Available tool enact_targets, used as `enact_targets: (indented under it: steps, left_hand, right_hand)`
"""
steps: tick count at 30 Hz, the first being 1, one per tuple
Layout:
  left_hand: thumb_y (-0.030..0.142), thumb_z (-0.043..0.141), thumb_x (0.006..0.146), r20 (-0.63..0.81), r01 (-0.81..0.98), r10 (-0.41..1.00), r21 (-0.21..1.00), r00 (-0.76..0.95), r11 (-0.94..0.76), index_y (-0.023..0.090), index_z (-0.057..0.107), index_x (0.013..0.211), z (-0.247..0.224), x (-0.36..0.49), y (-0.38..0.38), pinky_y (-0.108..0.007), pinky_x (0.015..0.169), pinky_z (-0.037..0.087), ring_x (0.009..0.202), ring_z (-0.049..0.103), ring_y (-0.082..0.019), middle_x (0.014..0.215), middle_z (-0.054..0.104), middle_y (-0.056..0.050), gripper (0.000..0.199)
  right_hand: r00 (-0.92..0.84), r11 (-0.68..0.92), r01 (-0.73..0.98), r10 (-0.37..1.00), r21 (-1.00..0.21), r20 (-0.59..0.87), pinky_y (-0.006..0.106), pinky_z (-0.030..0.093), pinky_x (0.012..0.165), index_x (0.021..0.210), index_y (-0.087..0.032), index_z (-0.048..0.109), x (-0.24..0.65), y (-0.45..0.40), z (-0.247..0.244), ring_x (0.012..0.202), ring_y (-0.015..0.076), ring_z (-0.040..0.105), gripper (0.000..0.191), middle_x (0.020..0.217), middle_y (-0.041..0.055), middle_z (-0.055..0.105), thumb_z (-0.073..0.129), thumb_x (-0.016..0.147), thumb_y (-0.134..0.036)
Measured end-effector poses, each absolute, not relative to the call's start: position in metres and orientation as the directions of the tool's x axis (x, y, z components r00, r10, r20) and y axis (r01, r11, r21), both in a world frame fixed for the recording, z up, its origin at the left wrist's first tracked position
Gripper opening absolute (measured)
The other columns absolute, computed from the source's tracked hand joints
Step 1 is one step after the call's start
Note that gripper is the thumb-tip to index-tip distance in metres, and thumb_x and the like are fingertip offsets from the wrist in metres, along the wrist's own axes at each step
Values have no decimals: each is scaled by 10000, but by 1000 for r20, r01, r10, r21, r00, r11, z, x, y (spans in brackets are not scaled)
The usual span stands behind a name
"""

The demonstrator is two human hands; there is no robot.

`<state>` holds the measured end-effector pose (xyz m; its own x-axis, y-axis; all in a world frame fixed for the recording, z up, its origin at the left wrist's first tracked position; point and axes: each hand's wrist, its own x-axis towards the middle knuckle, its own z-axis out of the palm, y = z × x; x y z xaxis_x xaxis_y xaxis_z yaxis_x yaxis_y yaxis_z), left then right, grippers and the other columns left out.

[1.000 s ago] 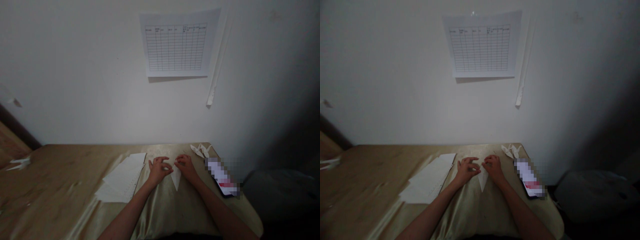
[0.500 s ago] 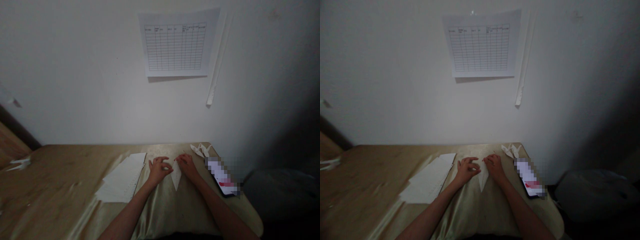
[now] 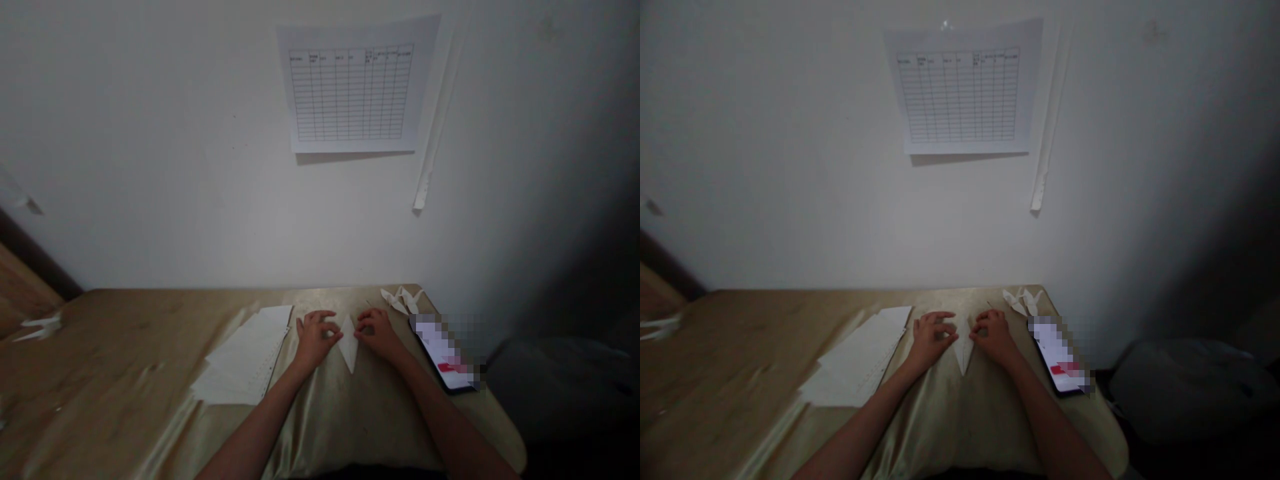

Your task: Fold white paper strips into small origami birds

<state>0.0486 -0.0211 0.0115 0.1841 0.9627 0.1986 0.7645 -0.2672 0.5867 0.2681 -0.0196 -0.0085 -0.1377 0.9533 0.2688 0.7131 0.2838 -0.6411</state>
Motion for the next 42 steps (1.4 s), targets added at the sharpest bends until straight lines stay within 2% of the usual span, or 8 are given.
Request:
enact_targets:
  steps: [12, 14, 18, 21, 25, 30, 36, 42]
  left_hand:
    - [236, 839, 852, 174, 829, 963, 493, 204, -264, 277, 799, 818, 10, 51, -24, -736, 1251, 138, 1438, 479, -326, 1459, 669, -15, 66]
    - [243, 840, 855, 165, 837, 966, 483, 200, -255, 292, 799, 905, 11, 51, -25, -732, 1251, 150, 1444, 476, -320, 1474, 657, -22, 81]
    - [246, 848, 850, 164, 852, 968, 464, 187, -243, 330, 768, 1133, 13, 50, -27, -717, 1249, 192, 1445, 480, -313, 1494, 639, -41, 306]
    - [266, 834, 872, 179, 857, 960, 436, 216, -274, 359, 805, 1064, 14, 49, -28, -729, 1249, 166, 1454, 465, -323, 1517, 621, -19, 215]
    - [302, 813, 902, 167, 857, 959, 431, 231, -281, 389, 849, 936, 11, 48, -28, -761, 1244, 125, 1457, 454, -335, 1529, 615, 11, 100]
    - [355, 796, 923, 146, 864, 969, 440, 200, -245, 412, 857, 952, 7, 48, -25, -788, 1237, 136, 1454, 469, -338, 1524, 622, 6, 89]
    - [417, 776, 934, 121, 903, 972, 363, 199, -230, 493, 825, 1126, 10, 47, -26, -803, 1229, 152, 1485, 439, -377, 1616, 544, 4, 212]
    - [493, 715, 967, 151, 928, 955, 236, 257, -287, 547, 736, 1289, 4, 45, -23, -843, 1195, 149, 1493, 429, -409, 1678, 472, -23, 327]
  right_hand:
    - [-152, 257, 817, 960, -516, 237, 431, 387, 1155, 930, -214, 792, 257, -22, -14, 1258, 278, 539, 77, 1223, 98, 705, 732, 897, -249]
    - [-149, 249, 824, 962, -509, 229, 433, 377, 1162, 950, -210, 778, 255, -24, -13, 1262, 284, 532, 84, 1229, 102, 694, 748, 886, -254]
    - [-149, 244, 823, 964, -513, 220, 423, 384, 1153, 1059, -204, 753, 255, -28, -10, 1244, 282, 539, 196, 1212, 101, 681, 767, 867, -245]
    - [-162, 261, 813, 960, -521, 229, 425, 379, 1160, 1091, -226, 771, 255, -30, -8, 1260, 278, 534, 214, 1235, 98, 668, 756, 878, -247]
    - [-148, 256, 796, 961, -549, 233, 430, 390, 1153, 996, -269, 825, 257, -30, -6, 1263, 276, 543, 130, 1228, 84, 683, 756, 886, -274]
    - [-123, 233, 792, 966, -564, 227, 449, 401, 1153, 929, -302, 864, 258, -26, -9, 1258, 295, 553, 96, 1203, 75, 716, 799, 859, -307]
    - [-101, 193, 811, 976, -552, 193, 463, 370, 1198, 1057, -351, 861, 258, -27, -9, 1313, 301, 533, 193, 1272, 75, 699, 787, 879, -333]
    - [-138, 192, 866, 979, -462, 149, 518, 278, 1256, 1242, -401, 794, 254, -31, -5, 1414, 319, 469, 328, 1433, 78, 626, 723, 931, -324]
